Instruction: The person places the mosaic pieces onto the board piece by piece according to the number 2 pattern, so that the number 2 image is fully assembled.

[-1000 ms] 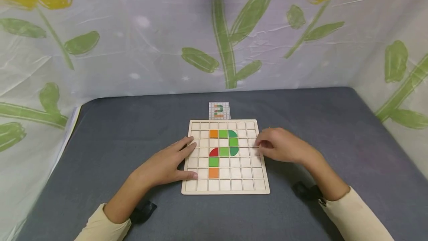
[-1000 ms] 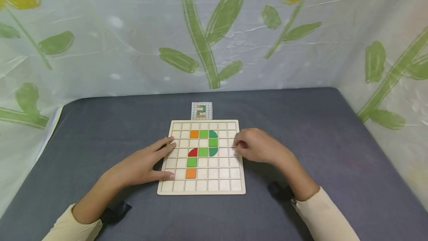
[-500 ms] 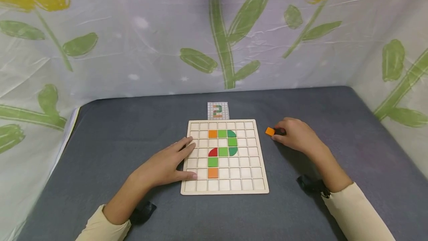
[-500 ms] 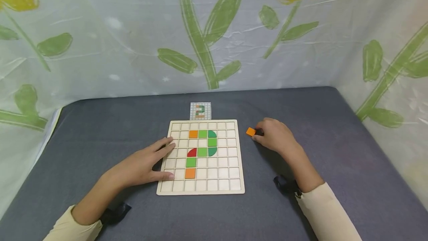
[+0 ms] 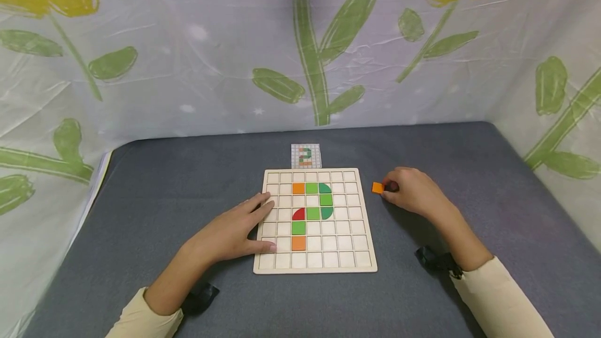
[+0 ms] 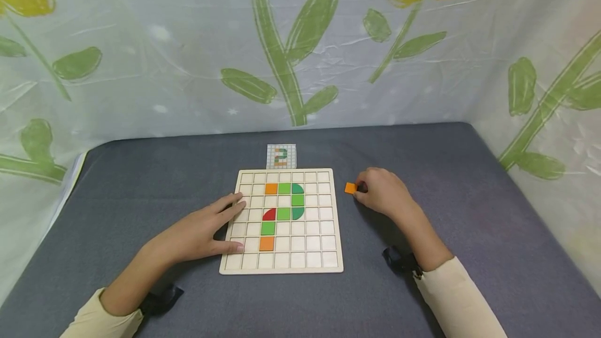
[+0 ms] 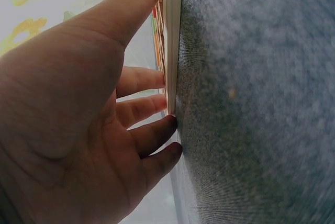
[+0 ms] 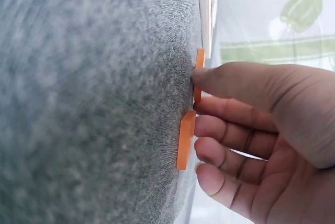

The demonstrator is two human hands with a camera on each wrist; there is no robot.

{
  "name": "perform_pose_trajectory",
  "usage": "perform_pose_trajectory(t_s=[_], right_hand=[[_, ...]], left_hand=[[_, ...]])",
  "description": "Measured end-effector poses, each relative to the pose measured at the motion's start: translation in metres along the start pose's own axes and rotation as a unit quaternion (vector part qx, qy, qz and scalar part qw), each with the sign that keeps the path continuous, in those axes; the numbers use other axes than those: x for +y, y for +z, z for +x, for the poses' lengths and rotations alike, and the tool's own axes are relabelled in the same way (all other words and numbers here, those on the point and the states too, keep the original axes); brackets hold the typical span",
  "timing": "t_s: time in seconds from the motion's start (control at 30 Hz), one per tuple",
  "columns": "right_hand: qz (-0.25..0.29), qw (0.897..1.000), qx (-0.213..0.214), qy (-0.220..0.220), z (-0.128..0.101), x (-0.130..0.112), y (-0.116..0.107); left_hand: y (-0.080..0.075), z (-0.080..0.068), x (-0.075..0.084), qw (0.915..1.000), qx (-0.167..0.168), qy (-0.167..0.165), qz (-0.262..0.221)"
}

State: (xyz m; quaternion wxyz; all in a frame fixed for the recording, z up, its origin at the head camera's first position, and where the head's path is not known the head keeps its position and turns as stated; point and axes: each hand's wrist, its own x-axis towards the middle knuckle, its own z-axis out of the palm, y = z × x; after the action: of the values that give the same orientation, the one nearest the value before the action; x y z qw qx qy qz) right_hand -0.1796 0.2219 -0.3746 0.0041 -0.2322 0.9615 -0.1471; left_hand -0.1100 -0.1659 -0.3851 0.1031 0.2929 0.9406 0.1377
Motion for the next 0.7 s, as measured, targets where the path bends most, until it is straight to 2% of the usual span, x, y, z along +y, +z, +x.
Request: perform_pose_trajectory(t_s=[0.33,0.5,0.7], right_hand=[[0.053,0.998,-0.026,-0.012,-0.004,-0.02,-0.009],[0.067,0.997,-0.021,-0.038,-0.007,-0.038,-0.011],[0.054,0.995,-0.03,-0.076,-0.011,-0.06,-0.01]], left_hand=[[0.001,0.0,0.0,1.0,0.004,0.0,0.002],[0.0,0.0,0.0,1.0,0.002,-0.003,0.0],[-0.001,-0.001,0.002,1.0,0.005,-0.004,-0.001]])
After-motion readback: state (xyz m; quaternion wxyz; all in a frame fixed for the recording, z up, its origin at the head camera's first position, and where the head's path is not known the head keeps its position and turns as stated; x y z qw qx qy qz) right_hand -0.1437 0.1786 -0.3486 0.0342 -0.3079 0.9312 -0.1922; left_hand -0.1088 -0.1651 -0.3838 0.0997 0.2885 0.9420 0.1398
